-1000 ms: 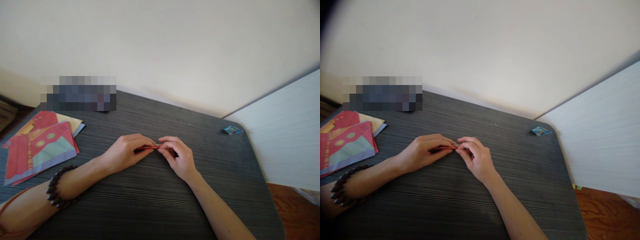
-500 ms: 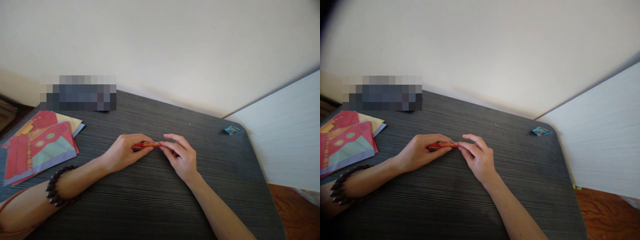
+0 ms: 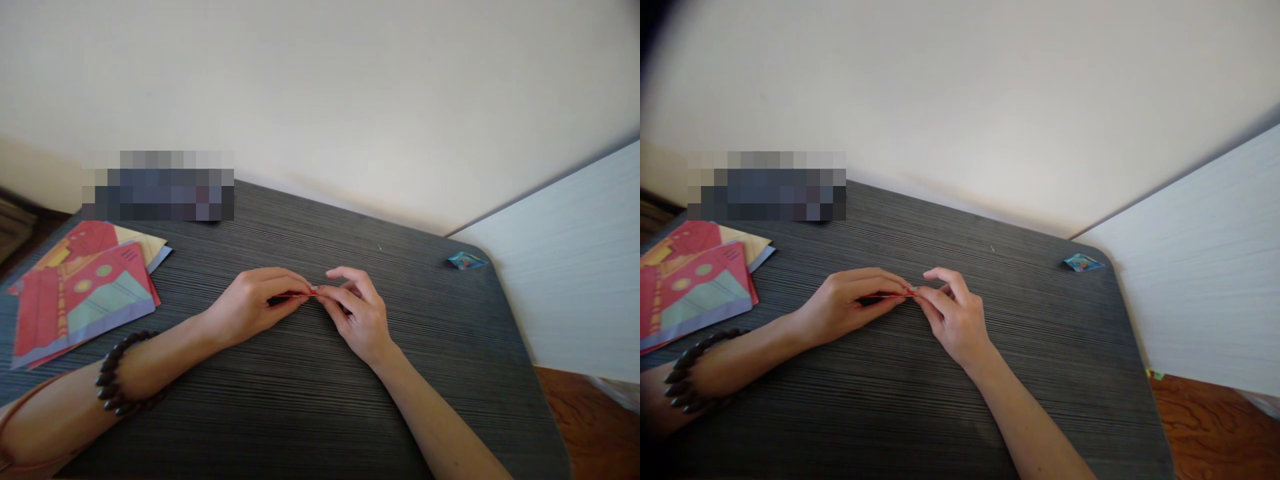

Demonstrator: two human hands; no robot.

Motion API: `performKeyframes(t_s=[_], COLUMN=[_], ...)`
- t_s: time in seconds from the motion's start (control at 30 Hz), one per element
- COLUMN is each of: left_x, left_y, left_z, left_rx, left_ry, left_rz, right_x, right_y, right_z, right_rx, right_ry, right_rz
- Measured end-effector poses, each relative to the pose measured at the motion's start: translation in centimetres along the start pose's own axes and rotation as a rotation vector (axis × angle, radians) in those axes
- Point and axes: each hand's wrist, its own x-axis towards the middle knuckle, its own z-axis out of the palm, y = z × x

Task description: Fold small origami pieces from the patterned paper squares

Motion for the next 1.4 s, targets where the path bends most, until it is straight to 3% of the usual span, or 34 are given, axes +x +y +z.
performKeyframes(t_s=[0.33,0.67,1.13,1.4], left_x=[-0.25,-0.3,-0.18,0.1], left_y=[-0.11,-0.09,0.2,0.47], left_z=[-0.22,0.05,-0.12,-0.14], left_rx=[0.105,0.189,0.152,0.012], left_ry=[0.002,0.007,0.045,0.096], left_rz=[0.071,0.087,0.094,0.095], right_x=[0.23,0.08,0.1,0.49], right_y=[-0.17,-0.57,-0.68,-0.84], right_z=[-0.02,0.16,0.17,0.0], right_rx=[0.007,-0.011,0.03,0.224], right_ry=[0.051,-0.068,-0.02,-0.089], right_rz=[0.038,-0.076,0.002,0.046])
